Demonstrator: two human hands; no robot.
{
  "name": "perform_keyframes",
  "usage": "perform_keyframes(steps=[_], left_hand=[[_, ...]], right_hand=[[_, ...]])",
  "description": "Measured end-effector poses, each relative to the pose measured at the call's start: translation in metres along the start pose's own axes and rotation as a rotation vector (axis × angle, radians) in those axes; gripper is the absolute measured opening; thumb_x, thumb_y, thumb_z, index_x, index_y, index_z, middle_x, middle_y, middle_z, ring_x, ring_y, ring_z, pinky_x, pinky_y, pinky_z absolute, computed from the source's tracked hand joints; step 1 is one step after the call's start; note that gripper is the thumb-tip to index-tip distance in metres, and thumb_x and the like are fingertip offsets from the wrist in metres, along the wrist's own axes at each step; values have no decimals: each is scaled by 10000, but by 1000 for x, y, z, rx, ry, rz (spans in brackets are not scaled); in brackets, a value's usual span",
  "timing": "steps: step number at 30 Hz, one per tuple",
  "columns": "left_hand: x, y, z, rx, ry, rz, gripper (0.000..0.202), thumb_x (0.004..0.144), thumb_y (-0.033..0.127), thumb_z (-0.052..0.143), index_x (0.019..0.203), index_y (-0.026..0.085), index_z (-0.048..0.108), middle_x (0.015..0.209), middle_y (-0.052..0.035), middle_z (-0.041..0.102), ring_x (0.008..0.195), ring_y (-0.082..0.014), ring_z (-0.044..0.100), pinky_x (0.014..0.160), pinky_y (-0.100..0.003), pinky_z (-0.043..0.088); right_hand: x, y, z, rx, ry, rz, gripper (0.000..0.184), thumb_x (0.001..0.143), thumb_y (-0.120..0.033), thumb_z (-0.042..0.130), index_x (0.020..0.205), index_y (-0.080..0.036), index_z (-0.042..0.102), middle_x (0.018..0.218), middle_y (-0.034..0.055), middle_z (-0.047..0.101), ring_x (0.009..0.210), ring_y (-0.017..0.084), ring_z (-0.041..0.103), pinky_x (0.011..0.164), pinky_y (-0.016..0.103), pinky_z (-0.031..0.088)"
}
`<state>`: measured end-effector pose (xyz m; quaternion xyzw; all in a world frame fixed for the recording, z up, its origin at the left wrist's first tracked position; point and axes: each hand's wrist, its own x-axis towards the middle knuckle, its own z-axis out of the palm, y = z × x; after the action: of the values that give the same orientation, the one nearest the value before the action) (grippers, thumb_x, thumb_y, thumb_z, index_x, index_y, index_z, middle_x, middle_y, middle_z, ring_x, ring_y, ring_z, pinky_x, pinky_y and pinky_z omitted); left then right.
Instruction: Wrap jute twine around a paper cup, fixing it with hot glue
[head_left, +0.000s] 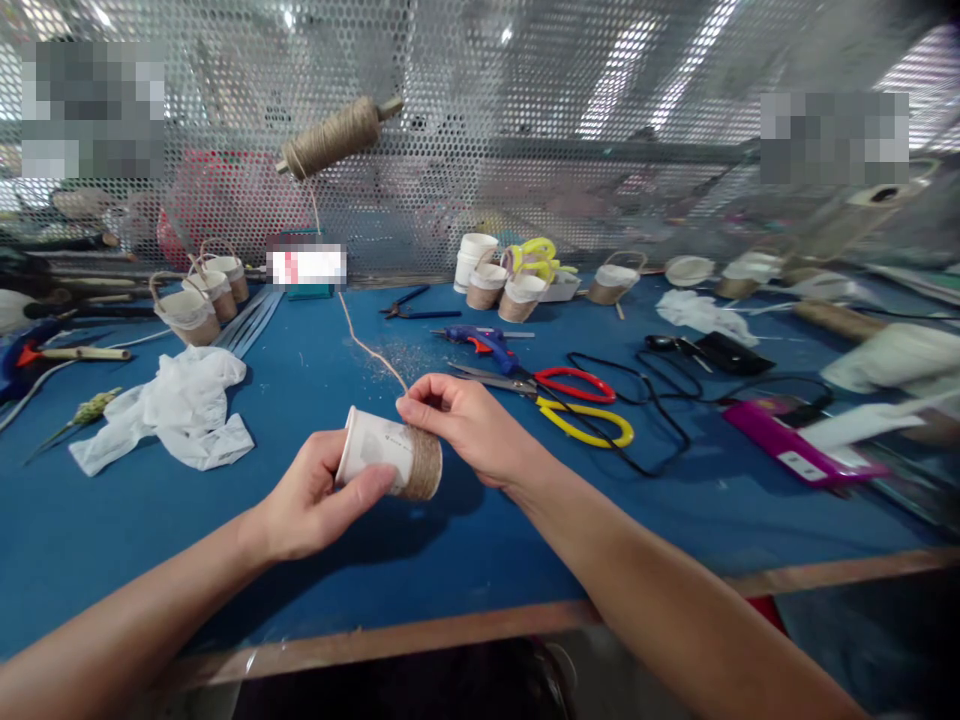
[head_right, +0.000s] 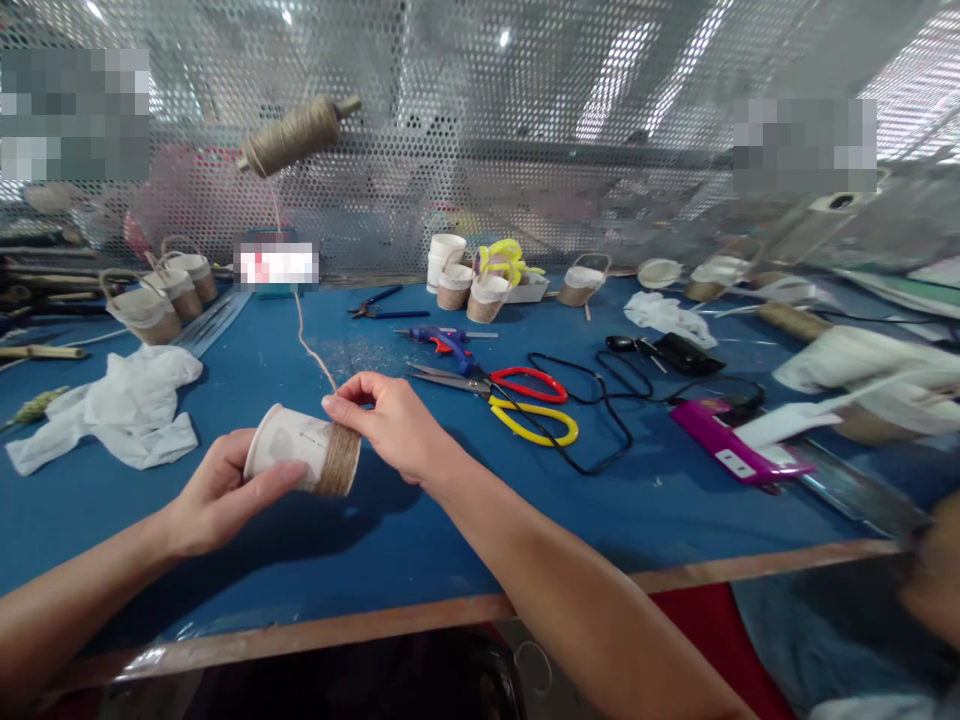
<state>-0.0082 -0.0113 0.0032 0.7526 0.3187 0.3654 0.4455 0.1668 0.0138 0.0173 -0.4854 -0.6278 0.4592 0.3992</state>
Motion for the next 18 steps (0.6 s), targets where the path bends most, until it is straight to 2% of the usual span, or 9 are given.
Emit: perform_keyframes(steps=[4, 8, 11, 14, 18], left_hand=[[-1, 0, 0, -104, 18, -98, 211, 782, 274, 519, 638, 124, 554, 538, 34, 430, 494, -76, 324, 467, -192, 317], [0, -3, 3, -304, 61, -206, 203, 761, 298, 564, 722, 108, 622, 615, 4, 549, 551, -91, 429, 558, -208, 390], [5, -5, 6, -485, 170, -298, 203, 714, 298, 623, 750, 100, 647, 659, -16, 614, 604, -110, 505, 626, -222, 422], [12, -6, 7, -617, 292, -354, 215, 681, 288, 653, 765, 90, 657, 632, -24, 633, 591, -113, 534, 609, -218, 430], [17, -5, 6, -660, 392, -372, 244, 695, 273, 631, 837, 77, 662, 685, -51, 662, 602, -121, 559, 611, -220, 439]], right_hand=[[1, 1, 1, -17, 4, -2, 242, 696, -397, 601, 681, -165, 536, 634, -21, 518, 578, 103, 432, 532, 245, 346], [6, 7, -1, -68, -1, 1, 259, 739, -410, 558, 685, -157, 551, 639, -6, 543, 576, 109, 462, 554, 257, 362], [10, 11, -6, -117, 63, -21, 270, 785, -416, 507, 758, -151, 548, 747, 40, 588, 681, 141, 525, 641, 288, 394], [8, 7, -9, -147, 140, -63, 270, 817, -422, 462, 833, -156, 511, 791, 59, 583, 748, 161, 545, 684, 309, 411], [-6, -3, -1, -159, 98, -127, 237, 785, -387, 520, 880, -172, 493, 804, 45, 569, 744, 155, 546, 658, 294, 437]])
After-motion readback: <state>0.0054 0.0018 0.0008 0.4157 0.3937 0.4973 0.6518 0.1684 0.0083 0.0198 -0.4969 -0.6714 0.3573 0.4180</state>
